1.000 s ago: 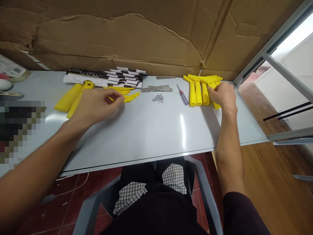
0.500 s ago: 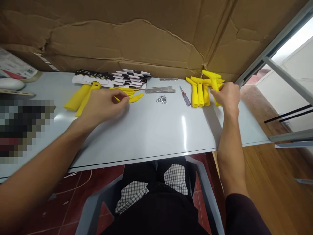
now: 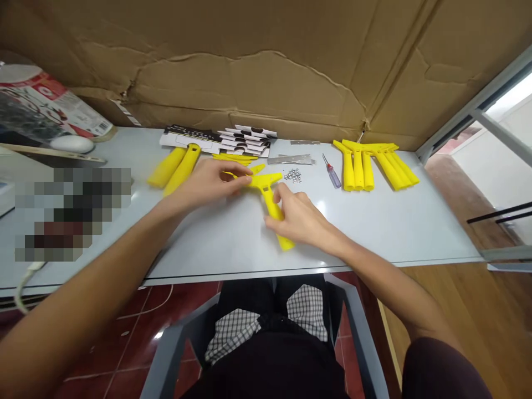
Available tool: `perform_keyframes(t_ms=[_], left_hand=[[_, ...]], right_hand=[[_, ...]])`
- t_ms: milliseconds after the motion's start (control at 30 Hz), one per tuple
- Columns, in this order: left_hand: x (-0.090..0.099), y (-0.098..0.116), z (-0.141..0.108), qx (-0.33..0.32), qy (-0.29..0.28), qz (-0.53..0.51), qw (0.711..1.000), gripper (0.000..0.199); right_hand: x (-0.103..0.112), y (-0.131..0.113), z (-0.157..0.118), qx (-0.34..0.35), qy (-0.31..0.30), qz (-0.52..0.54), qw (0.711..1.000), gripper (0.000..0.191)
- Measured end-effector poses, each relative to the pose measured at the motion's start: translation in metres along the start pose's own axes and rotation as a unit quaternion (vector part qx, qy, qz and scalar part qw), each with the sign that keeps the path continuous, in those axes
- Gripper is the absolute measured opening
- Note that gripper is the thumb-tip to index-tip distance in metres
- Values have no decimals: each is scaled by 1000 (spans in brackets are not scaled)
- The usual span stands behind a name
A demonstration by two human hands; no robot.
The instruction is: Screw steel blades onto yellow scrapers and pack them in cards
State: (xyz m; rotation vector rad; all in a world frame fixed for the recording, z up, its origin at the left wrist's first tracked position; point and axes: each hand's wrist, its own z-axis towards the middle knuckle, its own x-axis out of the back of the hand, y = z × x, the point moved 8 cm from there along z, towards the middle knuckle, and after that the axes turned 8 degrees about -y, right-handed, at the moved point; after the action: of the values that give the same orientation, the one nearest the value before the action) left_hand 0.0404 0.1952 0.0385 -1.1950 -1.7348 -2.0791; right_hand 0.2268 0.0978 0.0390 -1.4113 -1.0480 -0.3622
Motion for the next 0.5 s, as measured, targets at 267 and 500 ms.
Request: perform_keyframes(t_ms=[267, 500], left_hand=[[-16, 0, 5, -68, -19, 67, 995, 28], [-23, 11, 1, -107, -9, 102, 989, 27]], right_hand=[[-17, 3, 2, -11, -39, -18, 999, 33], [42, 19, 38, 85, 71, -45, 993, 32]])
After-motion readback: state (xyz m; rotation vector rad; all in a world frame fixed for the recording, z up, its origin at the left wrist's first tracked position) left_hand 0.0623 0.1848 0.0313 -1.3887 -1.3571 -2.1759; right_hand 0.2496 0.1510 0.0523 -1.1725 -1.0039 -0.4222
